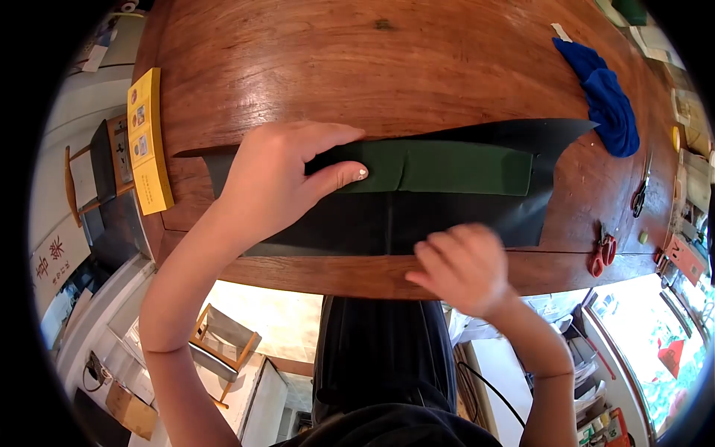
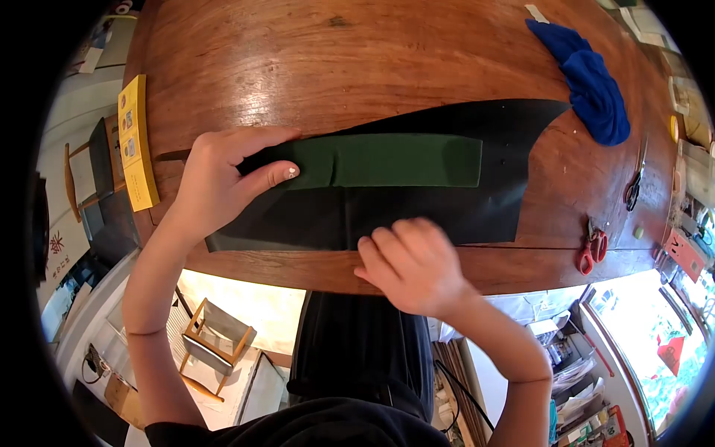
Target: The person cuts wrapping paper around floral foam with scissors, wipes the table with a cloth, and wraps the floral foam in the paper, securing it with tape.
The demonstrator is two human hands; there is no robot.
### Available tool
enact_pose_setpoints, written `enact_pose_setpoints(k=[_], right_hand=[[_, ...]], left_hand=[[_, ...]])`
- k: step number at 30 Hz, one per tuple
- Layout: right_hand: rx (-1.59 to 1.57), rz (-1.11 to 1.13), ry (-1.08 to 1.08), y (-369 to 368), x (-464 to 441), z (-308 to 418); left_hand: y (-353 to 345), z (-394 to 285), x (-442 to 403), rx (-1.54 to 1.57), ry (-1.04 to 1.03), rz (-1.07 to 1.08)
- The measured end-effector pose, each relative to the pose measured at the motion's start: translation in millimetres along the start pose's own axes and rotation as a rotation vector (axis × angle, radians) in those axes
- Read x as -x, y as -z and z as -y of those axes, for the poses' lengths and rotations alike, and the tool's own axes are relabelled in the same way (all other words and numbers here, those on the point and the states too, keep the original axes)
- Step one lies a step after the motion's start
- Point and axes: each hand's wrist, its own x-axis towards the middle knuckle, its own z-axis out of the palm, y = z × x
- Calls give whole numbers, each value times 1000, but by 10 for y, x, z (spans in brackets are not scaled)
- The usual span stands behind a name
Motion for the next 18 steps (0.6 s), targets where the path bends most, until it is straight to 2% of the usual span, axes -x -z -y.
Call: enact_pose_setpoints(k=[1,4,7,10,14,18], right_hand=[[-12,150,-63,-138,54,87],[13,128,-106,-487,246,31],[187,154,123,-534,299,-62],[186,155,263,-474,230,-119],[207,47,238,-283,36,-93],[291,-95,132,5,-324,-69]], left_hand=[[3,7,-9,-4,7,7],[-14,3,-6,6,-13,-11],[-20,-11,15,-13,-9,-20],[-17,-26,10,-34,-22,-12],[-2,-34,39,-77,-33,24],[83,-104,113,-167,-136,125]])
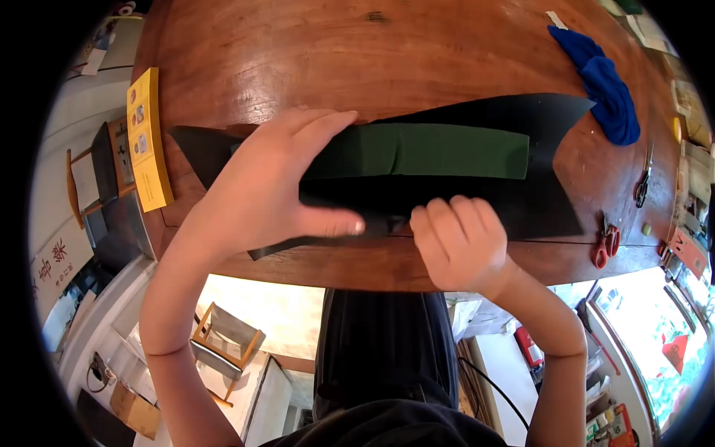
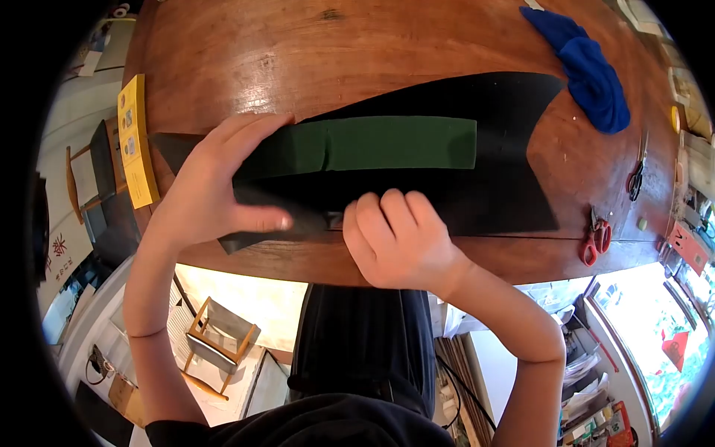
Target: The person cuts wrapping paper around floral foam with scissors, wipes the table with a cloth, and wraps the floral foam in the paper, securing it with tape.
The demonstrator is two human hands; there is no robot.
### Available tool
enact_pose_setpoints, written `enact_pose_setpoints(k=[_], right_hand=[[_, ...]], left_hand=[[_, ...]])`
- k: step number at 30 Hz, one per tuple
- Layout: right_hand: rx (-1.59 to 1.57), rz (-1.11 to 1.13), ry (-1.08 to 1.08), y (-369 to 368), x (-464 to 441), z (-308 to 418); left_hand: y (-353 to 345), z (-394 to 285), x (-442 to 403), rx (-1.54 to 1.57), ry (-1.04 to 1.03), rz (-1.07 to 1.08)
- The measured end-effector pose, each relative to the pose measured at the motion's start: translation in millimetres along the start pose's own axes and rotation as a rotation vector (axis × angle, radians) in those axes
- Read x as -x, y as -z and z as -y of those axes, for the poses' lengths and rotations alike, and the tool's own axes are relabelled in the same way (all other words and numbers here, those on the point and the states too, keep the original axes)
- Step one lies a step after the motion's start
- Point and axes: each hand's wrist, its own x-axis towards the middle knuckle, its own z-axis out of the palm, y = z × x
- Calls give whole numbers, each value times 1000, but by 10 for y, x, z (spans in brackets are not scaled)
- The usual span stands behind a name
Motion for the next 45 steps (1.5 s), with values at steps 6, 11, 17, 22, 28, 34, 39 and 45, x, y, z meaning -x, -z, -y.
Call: enact_pose_setpoints(k=[6,11,17,22,28,34,39,45], right_hand=[[188,-181,65,-125,-195,-252],[-5,-90,36,32,-253,-290],[-303,-72,-168,275,-544,-481],[-402,134,-229,114,-639,-466],[-166,223,-135,-209,-679,-358],[-62,209,-68,-293,-674,-387],[-73,192,-63,-312,-660,-377],[-91,170,-52,-303,-653,-378]], left_hand=[[-248,-198,85,-244,-50,-64],[-364,-186,57,-289,-38,-147],[69,-24,-41,49,-4,-65],[143,194,-427,145,97,-44],[66,425,-625,-64,49,-84],[-240,340,-642,-112,116,-389],[-297,325,-618,-182,118,-445],[-238,318,-611,-185,109,-390]])
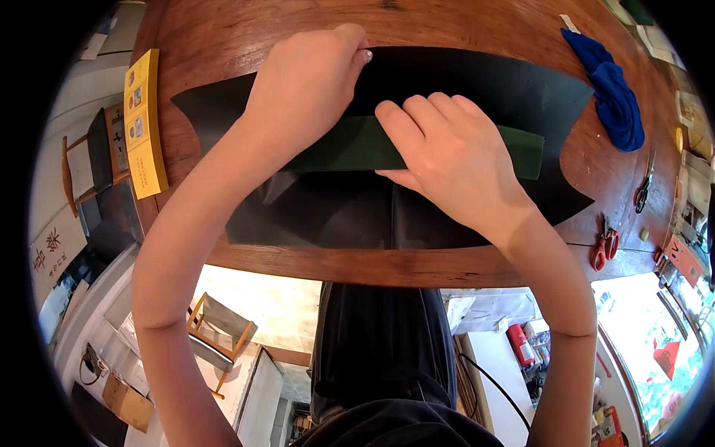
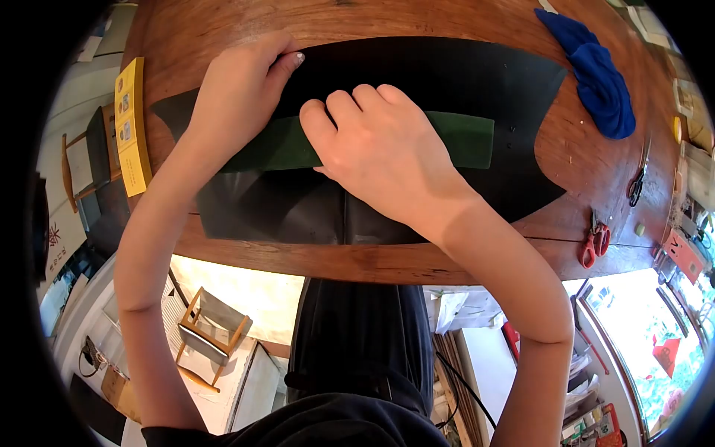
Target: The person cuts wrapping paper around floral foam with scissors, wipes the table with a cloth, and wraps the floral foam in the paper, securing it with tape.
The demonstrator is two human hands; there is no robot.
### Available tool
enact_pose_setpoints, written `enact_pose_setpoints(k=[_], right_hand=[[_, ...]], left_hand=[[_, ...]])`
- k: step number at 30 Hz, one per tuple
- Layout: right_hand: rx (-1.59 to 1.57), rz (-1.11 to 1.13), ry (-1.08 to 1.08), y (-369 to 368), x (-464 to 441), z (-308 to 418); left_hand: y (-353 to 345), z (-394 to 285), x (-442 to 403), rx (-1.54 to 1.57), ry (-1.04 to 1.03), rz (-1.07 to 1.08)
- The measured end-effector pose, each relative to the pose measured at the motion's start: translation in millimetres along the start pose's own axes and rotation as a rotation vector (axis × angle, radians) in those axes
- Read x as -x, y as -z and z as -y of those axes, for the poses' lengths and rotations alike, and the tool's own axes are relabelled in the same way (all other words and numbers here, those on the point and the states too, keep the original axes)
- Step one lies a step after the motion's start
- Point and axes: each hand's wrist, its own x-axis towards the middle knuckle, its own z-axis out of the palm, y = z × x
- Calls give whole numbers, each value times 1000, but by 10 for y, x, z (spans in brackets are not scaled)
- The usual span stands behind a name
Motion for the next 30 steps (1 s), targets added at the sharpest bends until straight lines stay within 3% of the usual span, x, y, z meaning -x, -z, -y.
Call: enact_pose_setpoints(k=[15,21,30], right_hand=[[0,-8,21,-3,31,11],[-25,44,-29,23,28,20],[-39,149,-107,348,248,-193]], left_hand=[[-75,54,33,40,-49,-93],[-35,123,-20,46,-80,-1],[-14,38,10,86,35,32]])
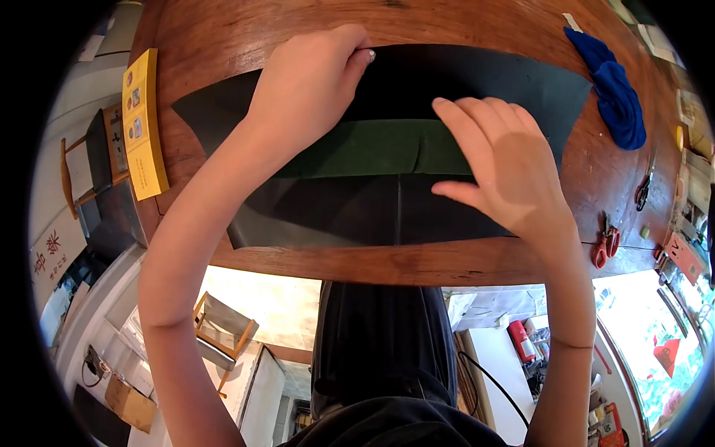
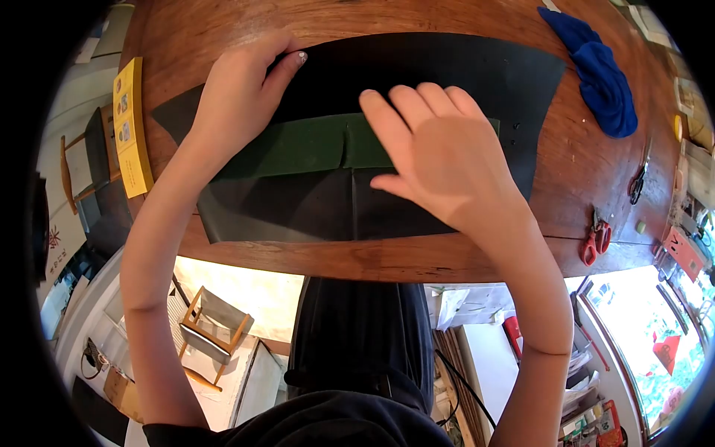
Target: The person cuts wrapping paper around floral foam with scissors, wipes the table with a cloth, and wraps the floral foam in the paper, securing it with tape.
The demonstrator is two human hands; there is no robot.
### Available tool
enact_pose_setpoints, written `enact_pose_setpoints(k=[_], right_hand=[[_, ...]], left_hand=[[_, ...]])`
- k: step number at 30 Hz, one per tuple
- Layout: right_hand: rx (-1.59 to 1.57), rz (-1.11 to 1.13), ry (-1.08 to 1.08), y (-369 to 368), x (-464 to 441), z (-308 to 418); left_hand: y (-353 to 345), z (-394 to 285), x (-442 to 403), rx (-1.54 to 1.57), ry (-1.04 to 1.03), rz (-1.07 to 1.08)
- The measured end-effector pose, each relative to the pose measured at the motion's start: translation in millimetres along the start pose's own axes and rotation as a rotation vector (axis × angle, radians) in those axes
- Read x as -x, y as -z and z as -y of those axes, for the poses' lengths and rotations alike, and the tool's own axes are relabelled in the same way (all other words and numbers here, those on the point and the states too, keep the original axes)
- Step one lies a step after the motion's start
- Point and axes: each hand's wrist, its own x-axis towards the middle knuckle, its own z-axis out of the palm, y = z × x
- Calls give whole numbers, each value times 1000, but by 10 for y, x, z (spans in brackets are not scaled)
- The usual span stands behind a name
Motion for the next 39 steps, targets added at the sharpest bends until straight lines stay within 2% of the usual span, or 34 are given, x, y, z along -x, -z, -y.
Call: enact_pose_setpoints(k=[5,9,11,13,14,17,18,24,27,33,36,39], right_hand=[[75,49,-55,-92,96,-18],[-89,-194,-29,38,22,-101],[-56,-368,-44,162,-11,-239],[36,-339,-118,173,-133,-365],[40,-348,-89,140,-207,-438],[-138,63,-158,225,-194,-565],[-143,-48,-112,201,-182,-519],[-392,18,-111,259,48,-436],[-452,34,-106,325,126,-398],[-335,19,-150,324,261,-306],[-307,-26,-199,296,302,-266],[-289,-25,-189,294,291,-261]], left_hand=[[5,-4,18,-37,-27,-8],[68,14,29,-2,-111,7],[130,-23,79,57,-65,40],[171,-66,156,88,-7,109],[195,-76,175,83,25,150],[256,-117,260,95,64,236],[273,-123,290,104,69,259],[387,-164,444,278,-2,219],[413,-160,520,196,-19,238],[438,-66,520,377,92,258],[596,-3,472,363,116,292],[867,225,403,82,151,523]])
